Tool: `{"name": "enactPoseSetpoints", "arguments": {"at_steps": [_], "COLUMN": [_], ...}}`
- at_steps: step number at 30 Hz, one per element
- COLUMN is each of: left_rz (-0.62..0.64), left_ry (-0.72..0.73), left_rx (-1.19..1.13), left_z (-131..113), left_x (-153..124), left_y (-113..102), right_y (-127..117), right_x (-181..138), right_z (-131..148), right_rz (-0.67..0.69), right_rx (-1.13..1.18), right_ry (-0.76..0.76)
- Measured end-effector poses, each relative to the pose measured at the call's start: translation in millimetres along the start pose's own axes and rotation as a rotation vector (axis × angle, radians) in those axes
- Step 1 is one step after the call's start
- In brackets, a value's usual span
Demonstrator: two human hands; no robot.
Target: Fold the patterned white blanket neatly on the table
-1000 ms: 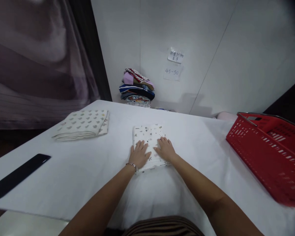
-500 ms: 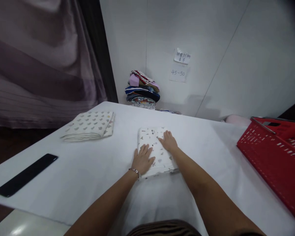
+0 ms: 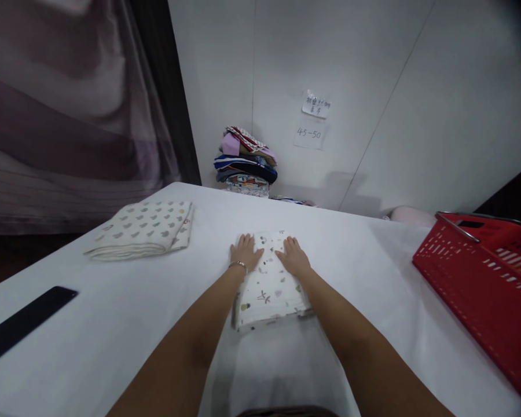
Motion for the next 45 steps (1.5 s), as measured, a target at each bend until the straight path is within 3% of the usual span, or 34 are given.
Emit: {"name": "enactPoseSetpoints", "arguments": {"at_steps": [4,10,18,26,40,45], "left_rz": [0.018,0.009,-0.001,-0.013,0.003,0.070], "left_ry": [-0.018,-0.015,-0.014,0.004,0.001,0.007], "left_rx": [-0.014,-0.001,0.026,0.026,-0.004,-0.014], "left_z": [11,9,8,7,7,2], "left_x": [3,2,1,0,1,-9], "left_y": [14,15,13,13,11,5], "right_y": [-1,-5,-18,2,4,5], "right_x": [-1,-2,13,26,28,29], "right_z": [1,6,49,24,23,23], "right_rz": [0.020,0.052,-0.003,-0.019,-0.009,-0.021], "right_rx": [-0.004,-0.075,-0.100,-0.091,-0.085,-0.095], "right_ry": [-0.001,0.030,-0.076,-0.006,-0.011,-0.010]}}
Point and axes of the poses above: each hand's wrist, its own x-axis towards the middle knuckle, its own y-axis out of the palm, z = x × y, the point moved 6 cm from there along x, towards the middle knuckle, and after that the axes turned 15 degrees about y, right-handed, at the moved point
